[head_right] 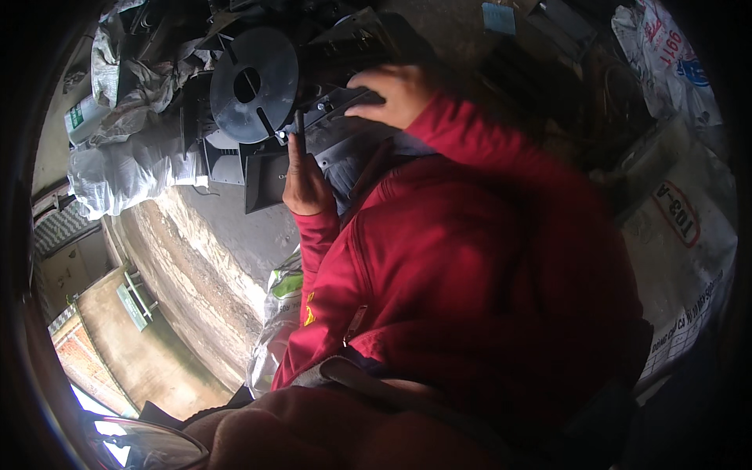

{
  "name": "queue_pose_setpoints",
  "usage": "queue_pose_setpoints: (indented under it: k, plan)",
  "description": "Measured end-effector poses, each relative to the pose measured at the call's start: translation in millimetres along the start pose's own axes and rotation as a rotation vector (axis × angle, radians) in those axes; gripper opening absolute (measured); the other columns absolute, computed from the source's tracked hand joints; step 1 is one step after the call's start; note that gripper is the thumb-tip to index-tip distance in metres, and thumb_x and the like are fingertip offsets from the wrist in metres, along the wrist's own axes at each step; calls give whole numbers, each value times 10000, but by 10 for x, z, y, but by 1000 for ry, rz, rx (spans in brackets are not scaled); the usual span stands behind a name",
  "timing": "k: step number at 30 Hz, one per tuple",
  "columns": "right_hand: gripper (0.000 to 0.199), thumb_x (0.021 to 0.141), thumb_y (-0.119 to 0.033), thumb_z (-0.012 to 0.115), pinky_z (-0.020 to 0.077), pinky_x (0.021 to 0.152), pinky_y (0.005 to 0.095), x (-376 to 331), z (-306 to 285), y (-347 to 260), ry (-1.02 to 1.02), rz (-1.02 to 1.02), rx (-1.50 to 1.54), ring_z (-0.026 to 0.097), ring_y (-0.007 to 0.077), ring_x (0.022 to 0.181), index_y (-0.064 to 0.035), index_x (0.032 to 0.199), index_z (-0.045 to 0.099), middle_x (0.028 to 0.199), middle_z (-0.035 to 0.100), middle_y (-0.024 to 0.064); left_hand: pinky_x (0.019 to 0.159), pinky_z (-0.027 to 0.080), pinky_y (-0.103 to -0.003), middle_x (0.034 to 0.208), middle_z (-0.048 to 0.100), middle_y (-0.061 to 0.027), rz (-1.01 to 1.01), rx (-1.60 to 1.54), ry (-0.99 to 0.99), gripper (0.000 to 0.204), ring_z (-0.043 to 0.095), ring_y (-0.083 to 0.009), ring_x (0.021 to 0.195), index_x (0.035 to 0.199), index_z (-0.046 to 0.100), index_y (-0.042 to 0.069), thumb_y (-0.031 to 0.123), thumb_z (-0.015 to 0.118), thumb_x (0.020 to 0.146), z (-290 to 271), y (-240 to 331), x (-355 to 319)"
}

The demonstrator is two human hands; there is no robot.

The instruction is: The person assembles a metal fixture by attaching a circular metal plate to a rectangular housing using bolts and a wrench. They insert bolts, tighten them with a wrench, and adjust the plate's position to secure it.

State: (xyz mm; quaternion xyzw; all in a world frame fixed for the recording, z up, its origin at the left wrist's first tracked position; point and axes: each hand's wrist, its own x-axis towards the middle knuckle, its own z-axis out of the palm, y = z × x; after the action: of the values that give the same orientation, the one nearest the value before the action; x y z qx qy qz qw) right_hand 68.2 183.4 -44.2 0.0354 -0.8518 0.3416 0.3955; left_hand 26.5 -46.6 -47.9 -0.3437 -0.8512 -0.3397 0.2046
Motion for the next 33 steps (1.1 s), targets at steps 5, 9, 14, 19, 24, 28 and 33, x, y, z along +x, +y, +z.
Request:
queue_pose_setpoints:
  k: [5, 9, 14, 19, 24, 28, 33]
  plan:
    - [922, 609, -407, 833, 414, 459, 288, 339, -507, 526, -344, 25, -162, 464, 130, 454, -187, 1394, 402, 598, 536, 24, 492, 432, -297, 646, 533, -101, 3, -87, -17, 505, 489, -183, 497, 1323, 501, 68, -72, 524, 838, -92, 96, 25]
    - [900, 584, -439, 822, 467, 681, 311, 674, -360, 582, -666, -37, -409, 569, 187, 718, -133, 1344, 447, 808, 601, 89, 494, 431, -290, 651, 539, -105, 17, -83, -44, 509, 495, -183, 501, 1323, 502, 69, -68, 530, 834, -67, 153, 114]
    - [1091, 472, -597, 796, 465, 881, 427, 953, -445, 372, -1077, 182, -373, 599, 354, 1019, -113, 1365, 398, 1114, 623, 177, 451, 393, -311, 602, 472, -92, 137, -32, 21, 579, 442, -205, 450, 1315, 517, 96, -73, 577, 764, -37, 38, -6]
    - [1109, 489, -571, 796, 459, 898, 399, 920, -401, 443, -1091, 206, -374, 594, 344, 1038, -94, 1392, 364, 1128, 619, 179, 423, 369, -360, 573, 436, -94, 139, 132, -87, 623, 428, -246, 425, 1315, 520, 130, -63, 599, 728, 163, -117, 42]
    - [1125, 490, -565, 799, 445, 923, 378, 893, -382, 548, -1092, 207, -321, 585, 337, 1060, -89, 1404, 347, 1159, 606, 179, 419, 353, -357, 562, 416, -68, 207, 4, 65, 648, 398, -232, 411, 1313, 531, 201, -46, 610, 719, 21, -91, 42]
    - [1125, 489, -563, 801, 440, 929, 377, 861, -376, 550, -1058, 173, -323, 578, 335, 1074, -79, 1400, 352, 1185, 593, 179, 418, 350, -349, 547, 392, -43, 357, 137, -127, 609, 389, -229, 407, 1263, 583, 221, -7, 617, 699, -46, -151, 88]
    - [1116, 493, -562, 800, 435, 936, 375, 868, -377, 552, -1053, 168, -325, 571, 336, 1086, -68, 1393, 362, 1193, 585, 188, 426, 376, -324, 532, 371, -29, 355, 152, -190, 616, 399, -210, 409, 1232, 610, 259, 22, 642, 664, -27, -269, 237]
